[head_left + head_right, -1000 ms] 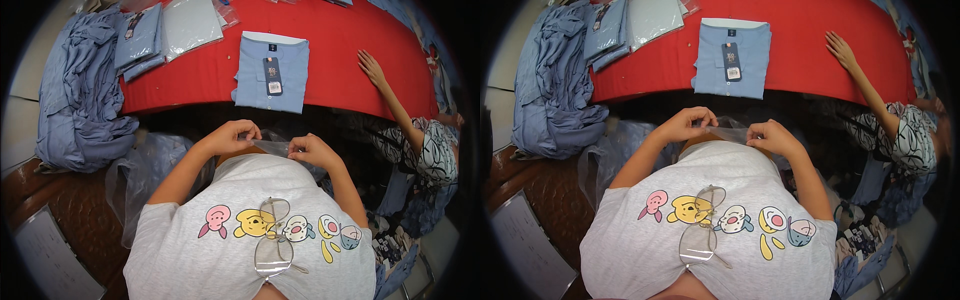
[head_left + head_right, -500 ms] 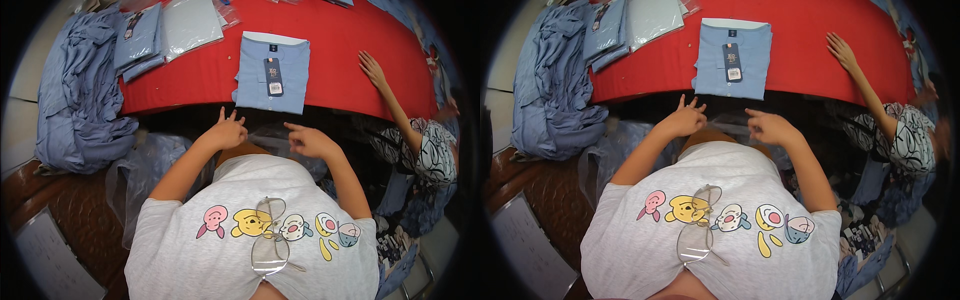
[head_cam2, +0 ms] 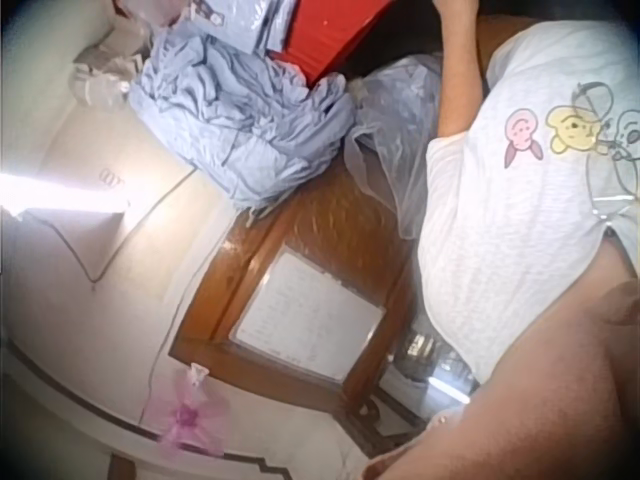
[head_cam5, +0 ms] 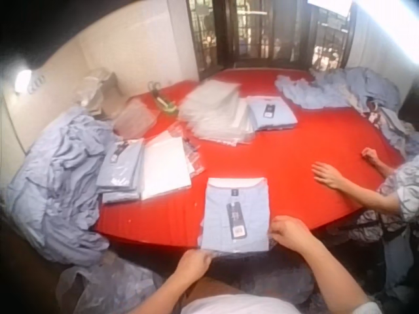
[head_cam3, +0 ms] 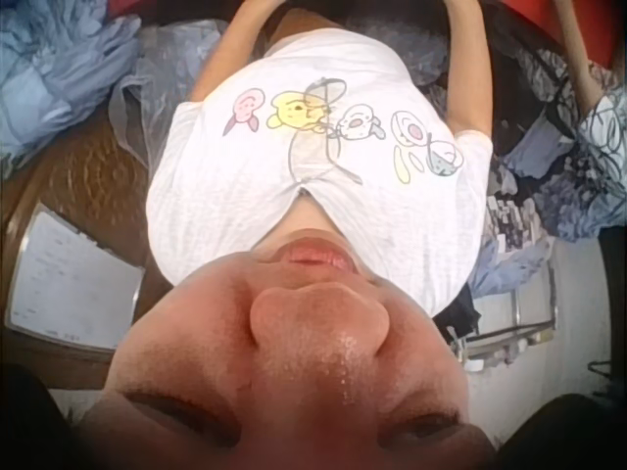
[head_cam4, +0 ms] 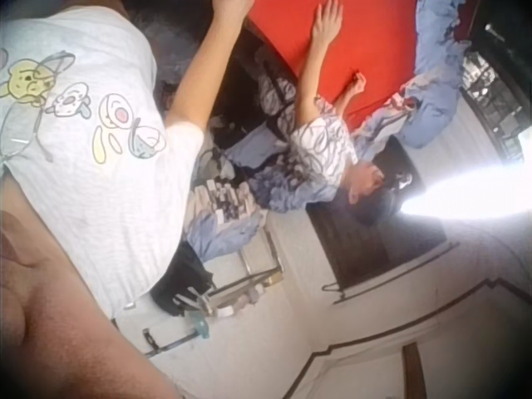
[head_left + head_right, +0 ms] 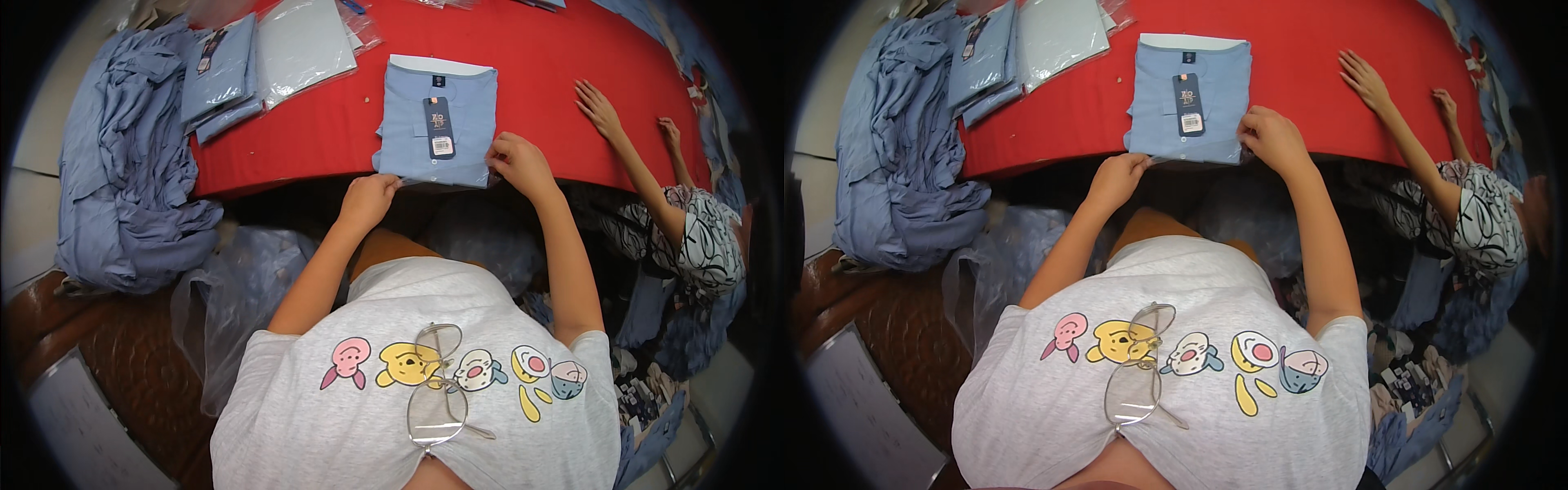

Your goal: The person takes folded light-blue shirts and places them into plastic bags one at a time, using shears to trim the bags and smoothing them flat on a table.

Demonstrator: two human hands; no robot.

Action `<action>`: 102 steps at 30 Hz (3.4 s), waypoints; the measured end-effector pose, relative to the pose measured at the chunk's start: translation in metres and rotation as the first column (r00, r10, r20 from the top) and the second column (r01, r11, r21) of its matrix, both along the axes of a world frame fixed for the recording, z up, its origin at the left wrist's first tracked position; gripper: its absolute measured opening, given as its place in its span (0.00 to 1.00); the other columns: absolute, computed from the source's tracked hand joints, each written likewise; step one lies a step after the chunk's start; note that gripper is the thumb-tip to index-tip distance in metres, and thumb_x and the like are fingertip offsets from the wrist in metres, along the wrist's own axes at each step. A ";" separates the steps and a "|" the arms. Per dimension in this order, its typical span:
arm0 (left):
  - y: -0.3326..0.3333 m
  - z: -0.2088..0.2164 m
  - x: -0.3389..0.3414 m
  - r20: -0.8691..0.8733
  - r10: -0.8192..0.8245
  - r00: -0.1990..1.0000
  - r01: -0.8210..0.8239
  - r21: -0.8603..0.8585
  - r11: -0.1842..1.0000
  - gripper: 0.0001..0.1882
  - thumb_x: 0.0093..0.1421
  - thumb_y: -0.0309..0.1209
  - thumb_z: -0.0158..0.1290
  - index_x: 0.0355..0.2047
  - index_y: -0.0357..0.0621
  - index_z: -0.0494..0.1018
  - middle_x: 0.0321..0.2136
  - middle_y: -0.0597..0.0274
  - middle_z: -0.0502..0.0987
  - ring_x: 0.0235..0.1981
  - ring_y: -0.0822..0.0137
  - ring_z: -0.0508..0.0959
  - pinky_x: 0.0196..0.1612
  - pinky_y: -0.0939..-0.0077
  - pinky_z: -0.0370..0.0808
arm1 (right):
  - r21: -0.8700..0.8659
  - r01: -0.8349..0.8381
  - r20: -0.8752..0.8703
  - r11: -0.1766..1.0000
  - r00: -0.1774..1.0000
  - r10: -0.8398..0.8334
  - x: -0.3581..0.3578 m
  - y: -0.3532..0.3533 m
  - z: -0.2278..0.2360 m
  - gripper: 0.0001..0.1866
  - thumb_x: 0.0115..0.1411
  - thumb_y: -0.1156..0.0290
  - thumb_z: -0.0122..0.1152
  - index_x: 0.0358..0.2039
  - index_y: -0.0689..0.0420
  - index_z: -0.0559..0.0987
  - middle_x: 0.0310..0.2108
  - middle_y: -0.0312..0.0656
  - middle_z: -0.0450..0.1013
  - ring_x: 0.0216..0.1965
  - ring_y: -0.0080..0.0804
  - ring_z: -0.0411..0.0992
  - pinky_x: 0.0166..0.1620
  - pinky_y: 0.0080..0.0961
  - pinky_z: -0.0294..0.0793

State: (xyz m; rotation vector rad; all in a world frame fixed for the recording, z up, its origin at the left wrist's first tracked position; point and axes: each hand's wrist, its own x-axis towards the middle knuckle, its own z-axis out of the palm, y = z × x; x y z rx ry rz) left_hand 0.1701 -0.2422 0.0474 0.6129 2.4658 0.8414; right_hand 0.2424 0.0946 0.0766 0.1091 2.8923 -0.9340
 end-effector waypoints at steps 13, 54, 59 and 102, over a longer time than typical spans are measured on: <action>-0.010 -0.002 -0.007 -0.259 0.209 0.943 -0.252 -0.146 0.957 0.12 0.66 0.36 0.59 0.38 0.43 0.88 0.33 0.44 0.86 0.38 0.44 0.86 0.47 0.51 0.79 | -0.048 0.081 0.063 0.996 0.995 -0.078 -0.001 -0.030 -0.012 0.06 0.51 0.75 0.74 0.30 0.58 0.83 0.38 0.42 0.76 0.45 0.46 0.78 0.47 0.42 0.77; 0.010 -0.008 -0.036 -0.342 0.071 0.937 0.021 0.258 0.966 0.05 0.64 0.26 0.63 0.39 0.40 0.80 0.38 0.57 0.81 0.42 0.54 0.82 0.50 0.61 0.76 | -0.249 0.245 0.016 0.937 0.968 -0.249 0.011 -0.001 -0.011 0.06 0.59 0.76 0.70 0.37 0.60 0.82 0.38 0.42 0.80 0.40 0.40 0.80 0.44 0.33 0.78; 0.019 -0.016 -0.044 -0.525 0.089 0.847 0.114 0.344 0.932 0.06 0.65 0.27 0.62 0.41 0.41 0.78 0.39 0.56 0.80 0.43 0.50 0.81 0.52 0.57 0.75 | -0.120 0.230 -0.197 0.966 0.948 -0.250 0.007 -0.004 -0.015 0.06 0.60 0.75 0.69 0.37 0.59 0.81 0.48 0.39 0.81 0.47 0.44 0.80 0.49 0.37 0.80; 0.087 0.022 -0.187 -0.303 -0.617 0.726 0.448 -0.473 0.759 0.06 0.60 0.33 0.63 0.36 0.55 0.89 0.78 0.49 0.57 0.78 0.46 0.57 0.78 0.30 0.44 | 0.013 -0.107 0.228 0.994 0.968 0.101 -0.147 0.052 0.006 0.05 0.41 0.78 0.74 0.22 0.58 0.87 0.78 0.42 0.60 0.75 0.51 0.58 0.70 0.39 0.69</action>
